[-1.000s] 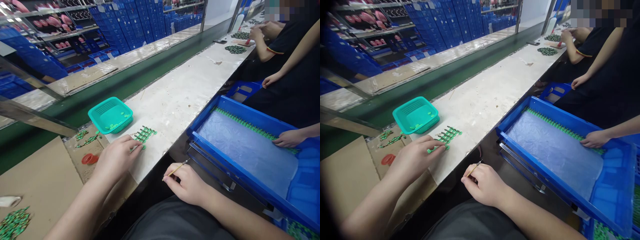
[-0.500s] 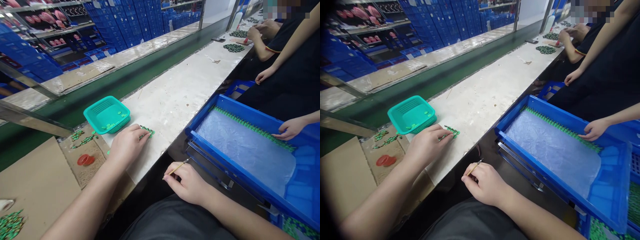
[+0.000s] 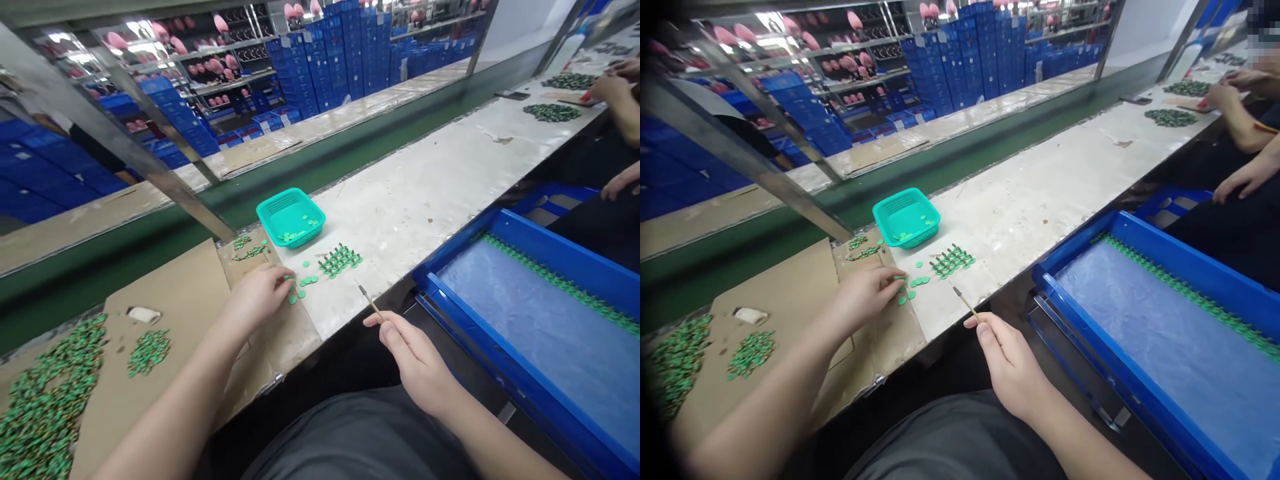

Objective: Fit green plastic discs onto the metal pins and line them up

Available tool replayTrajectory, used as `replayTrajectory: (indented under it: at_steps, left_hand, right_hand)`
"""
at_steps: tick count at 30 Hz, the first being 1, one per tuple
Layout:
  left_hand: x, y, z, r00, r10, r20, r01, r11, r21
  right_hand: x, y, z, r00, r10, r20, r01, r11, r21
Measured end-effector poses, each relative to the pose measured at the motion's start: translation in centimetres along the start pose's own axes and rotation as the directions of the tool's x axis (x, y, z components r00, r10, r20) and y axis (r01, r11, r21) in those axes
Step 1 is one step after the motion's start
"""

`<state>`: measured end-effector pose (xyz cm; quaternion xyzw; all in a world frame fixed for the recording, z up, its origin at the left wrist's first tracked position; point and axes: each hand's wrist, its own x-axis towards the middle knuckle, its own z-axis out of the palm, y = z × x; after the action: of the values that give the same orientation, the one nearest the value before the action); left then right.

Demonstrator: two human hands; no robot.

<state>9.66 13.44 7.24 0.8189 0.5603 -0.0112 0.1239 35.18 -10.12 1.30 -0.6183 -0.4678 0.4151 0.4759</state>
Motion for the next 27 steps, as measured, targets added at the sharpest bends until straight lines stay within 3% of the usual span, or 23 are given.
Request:
replayTrajectory:
  at_steps: [5,9,12,15,20,24,27]
  left_hand:
    - [2.6,1.7,2.3,0.998,0.021,-0.051,-0.021,1.000,-0.012]
    - [4.7,2.8,2.2,0.999,0.029,-0.020,-0.030,0.999,-0.044]
    - [4.6,2.9,1.8,0.999,0.044,0.000,-0.044,0.994,-0.099]
    - [1.7,1.2,1.3,0.996,0.091,0.019,-0.086,0.980,-0.180]
    - [-7.1,-5.3,2.2,0.983,0.181,0.024,-0.166,0.941,-0.294]
    - [-11.4,-8.2,5.2,0.973,0.194,-0.128,-0.226,0.916,-0.332]
    - [-12.7,-8.2,7.1,0.949,0.148,-0.279,-0.238,0.914,-0.327]
  right_hand:
    - [-1.0,-0.5,0.9,1.000,0.022,0.000,-0.022,1.000,-0.005]
    - [-2.1,-0.1,1.5,0.999,0.037,-0.026,-0.037,0.999,0.007]
    - [-3.0,-0.2,1.9,0.999,-0.007,-0.039,0.007,1.000,0.014]
    - [-3.8,-0.8,2.0,0.997,-0.077,-0.011,0.078,0.996,0.040]
    - [-4.4,-2.3,1.3,0.978,-0.152,0.141,0.126,0.977,0.174]
    - [-3.7,-3.8,1.7,0.905,-0.226,0.361,0.088,0.928,0.362]
    - [-2.6,-4.3,3.0,0.929,-0.220,0.298,0.107,0.929,0.354]
